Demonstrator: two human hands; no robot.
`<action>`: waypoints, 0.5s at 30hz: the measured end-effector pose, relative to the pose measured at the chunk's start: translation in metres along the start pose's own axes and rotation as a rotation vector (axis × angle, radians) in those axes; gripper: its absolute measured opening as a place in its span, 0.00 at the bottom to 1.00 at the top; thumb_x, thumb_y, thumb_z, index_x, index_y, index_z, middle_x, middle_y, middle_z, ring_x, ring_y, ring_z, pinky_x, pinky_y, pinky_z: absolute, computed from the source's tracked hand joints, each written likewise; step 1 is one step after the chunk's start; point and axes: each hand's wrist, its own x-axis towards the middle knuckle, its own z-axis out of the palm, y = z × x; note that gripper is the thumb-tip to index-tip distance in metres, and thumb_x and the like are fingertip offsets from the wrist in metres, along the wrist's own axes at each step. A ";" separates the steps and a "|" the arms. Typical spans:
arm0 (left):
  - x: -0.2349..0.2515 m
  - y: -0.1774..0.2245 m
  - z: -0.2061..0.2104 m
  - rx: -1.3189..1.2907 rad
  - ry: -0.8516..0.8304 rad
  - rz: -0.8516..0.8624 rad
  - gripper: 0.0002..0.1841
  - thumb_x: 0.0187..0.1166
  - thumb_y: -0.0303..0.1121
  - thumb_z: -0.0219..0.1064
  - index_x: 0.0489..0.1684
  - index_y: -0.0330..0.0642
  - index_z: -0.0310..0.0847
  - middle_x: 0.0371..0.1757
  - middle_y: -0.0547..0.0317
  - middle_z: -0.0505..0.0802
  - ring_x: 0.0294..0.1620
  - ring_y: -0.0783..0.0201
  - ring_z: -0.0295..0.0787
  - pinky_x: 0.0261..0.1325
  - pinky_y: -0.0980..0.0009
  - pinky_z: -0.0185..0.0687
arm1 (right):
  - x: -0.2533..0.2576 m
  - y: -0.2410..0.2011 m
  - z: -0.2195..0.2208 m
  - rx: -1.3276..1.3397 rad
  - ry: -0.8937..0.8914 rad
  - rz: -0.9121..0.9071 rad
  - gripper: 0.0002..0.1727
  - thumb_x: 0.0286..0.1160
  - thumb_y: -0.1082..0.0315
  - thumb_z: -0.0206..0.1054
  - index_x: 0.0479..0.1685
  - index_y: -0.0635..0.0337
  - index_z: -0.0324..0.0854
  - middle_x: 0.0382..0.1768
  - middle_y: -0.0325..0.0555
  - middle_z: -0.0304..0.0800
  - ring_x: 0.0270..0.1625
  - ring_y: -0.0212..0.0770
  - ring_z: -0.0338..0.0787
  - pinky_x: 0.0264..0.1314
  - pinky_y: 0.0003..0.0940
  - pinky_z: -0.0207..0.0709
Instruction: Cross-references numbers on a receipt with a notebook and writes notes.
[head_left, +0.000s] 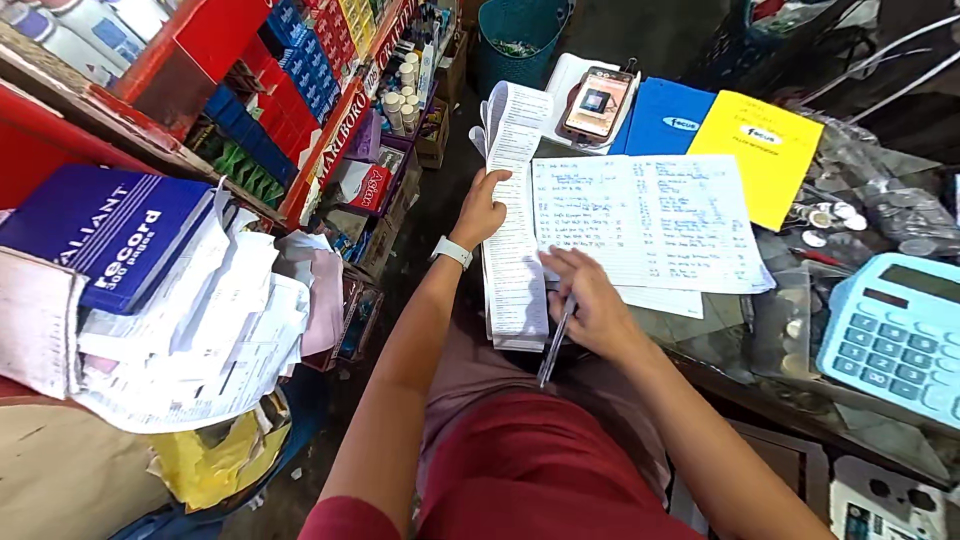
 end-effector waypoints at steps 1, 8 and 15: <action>0.000 0.000 0.000 -0.003 0.004 -0.002 0.28 0.67 0.12 0.58 0.72 0.31 0.77 0.81 0.32 0.73 0.79 0.43 0.74 0.77 0.50 0.74 | 0.001 -0.003 0.006 0.022 -0.027 -0.058 0.08 0.78 0.70 0.58 0.36 0.66 0.76 0.71 0.62 0.85 0.79 0.62 0.81 0.85 0.60 0.64; 0.000 0.000 0.001 -0.020 0.004 -0.010 0.28 0.68 0.12 0.57 0.73 0.31 0.76 0.82 0.32 0.72 0.79 0.43 0.74 0.77 0.52 0.75 | -0.007 0.006 0.035 -0.069 -0.122 -0.156 0.10 0.80 0.68 0.57 0.34 0.63 0.79 0.67 0.55 0.91 0.78 0.60 0.82 0.86 0.58 0.65; 0.002 0.002 -0.001 -0.042 0.014 -0.024 0.29 0.68 0.12 0.57 0.75 0.30 0.75 0.83 0.32 0.71 0.81 0.44 0.72 0.79 0.52 0.72 | -0.007 0.005 0.036 -0.043 -0.091 -0.141 0.11 0.81 0.67 0.56 0.34 0.63 0.79 0.66 0.56 0.91 0.78 0.61 0.82 0.87 0.57 0.64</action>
